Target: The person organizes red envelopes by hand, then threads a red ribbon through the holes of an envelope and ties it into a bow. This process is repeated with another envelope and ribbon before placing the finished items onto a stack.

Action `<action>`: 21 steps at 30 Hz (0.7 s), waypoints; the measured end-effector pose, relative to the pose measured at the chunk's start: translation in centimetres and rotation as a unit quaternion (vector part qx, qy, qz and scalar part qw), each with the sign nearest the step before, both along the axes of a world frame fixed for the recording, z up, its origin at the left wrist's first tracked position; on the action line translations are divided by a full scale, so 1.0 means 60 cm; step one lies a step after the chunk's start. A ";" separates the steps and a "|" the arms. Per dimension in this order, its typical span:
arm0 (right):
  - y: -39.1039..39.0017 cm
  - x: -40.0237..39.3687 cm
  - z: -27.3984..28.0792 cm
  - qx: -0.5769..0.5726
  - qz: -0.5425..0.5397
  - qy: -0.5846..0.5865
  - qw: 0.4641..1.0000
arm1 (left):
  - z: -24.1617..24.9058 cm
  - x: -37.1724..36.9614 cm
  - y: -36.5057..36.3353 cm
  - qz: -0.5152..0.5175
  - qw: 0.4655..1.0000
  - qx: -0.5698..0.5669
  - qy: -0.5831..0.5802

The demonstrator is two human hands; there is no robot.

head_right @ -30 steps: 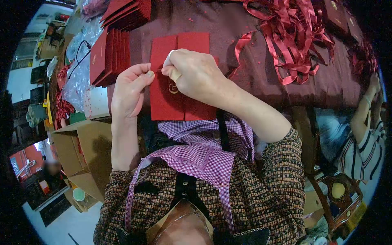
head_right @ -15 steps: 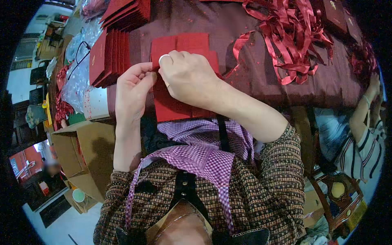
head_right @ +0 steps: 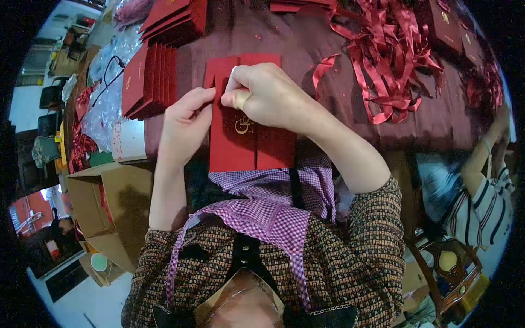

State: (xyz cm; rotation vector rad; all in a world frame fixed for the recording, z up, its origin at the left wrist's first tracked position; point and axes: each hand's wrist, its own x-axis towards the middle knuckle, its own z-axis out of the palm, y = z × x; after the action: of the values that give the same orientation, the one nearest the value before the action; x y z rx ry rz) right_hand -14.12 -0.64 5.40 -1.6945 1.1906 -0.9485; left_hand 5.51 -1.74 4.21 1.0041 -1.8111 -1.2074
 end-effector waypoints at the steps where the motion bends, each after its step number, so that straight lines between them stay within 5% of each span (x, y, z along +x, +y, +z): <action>1: 0.001 0.002 -0.010 -0.015 -0.007 -0.012 1.000 | -0.004 -0.001 -0.001 -0.002 0.998 -0.056 -0.019; 3: 0.004 0.005 -0.012 -0.043 -0.007 0.018 0.999 | -0.006 -0.005 -0.002 0.004 0.991 -0.129 -0.044; 6: 0.005 0.002 -0.004 -0.082 -0.001 0.068 0.994 | 0.000 -0.005 0.003 0.028 0.996 -0.058 -0.054; 9: -0.002 -0.015 0.013 -0.008 0.051 0.020 0.998 | -0.008 -0.009 0.002 0.043 0.989 -0.119 -0.081; 11: -0.011 -0.016 0.016 -0.080 -0.030 0.053 0.995 | -0.009 -0.006 0.000 0.034 0.986 -0.131 -0.093; 12: -0.021 -0.018 0.002 -0.217 -0.032 0.079 0.972 | -0.010 -0.005 0.000 0.023 0.984 -0.142 -0.106; 15: -0.037 -0.003 -0.017 -0.295 0.042 0.066 0.952 | -0.009 -0.011 -0.004 0.012 0.985 -0.136 -0.108; 19: -0.041 -0.014 -0.004 -0.203 0.083 0.069 0.973 | -0.017 -0.005 -0.014 0.028 0.983 -0.155 -0.096; 21: -0.041 -0.024 -0.007 -0.194 0.085 0.070 0.975 | -0.031 0.015 -0.025 0.103 0.991 -0.065 -0.059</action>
State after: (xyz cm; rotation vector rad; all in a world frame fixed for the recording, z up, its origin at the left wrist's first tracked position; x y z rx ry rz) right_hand -15.59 -3.13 5.00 -2.1669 0.9714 -1.0142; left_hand 6.42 -3.21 2.35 1.1753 -1.8004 -0.9111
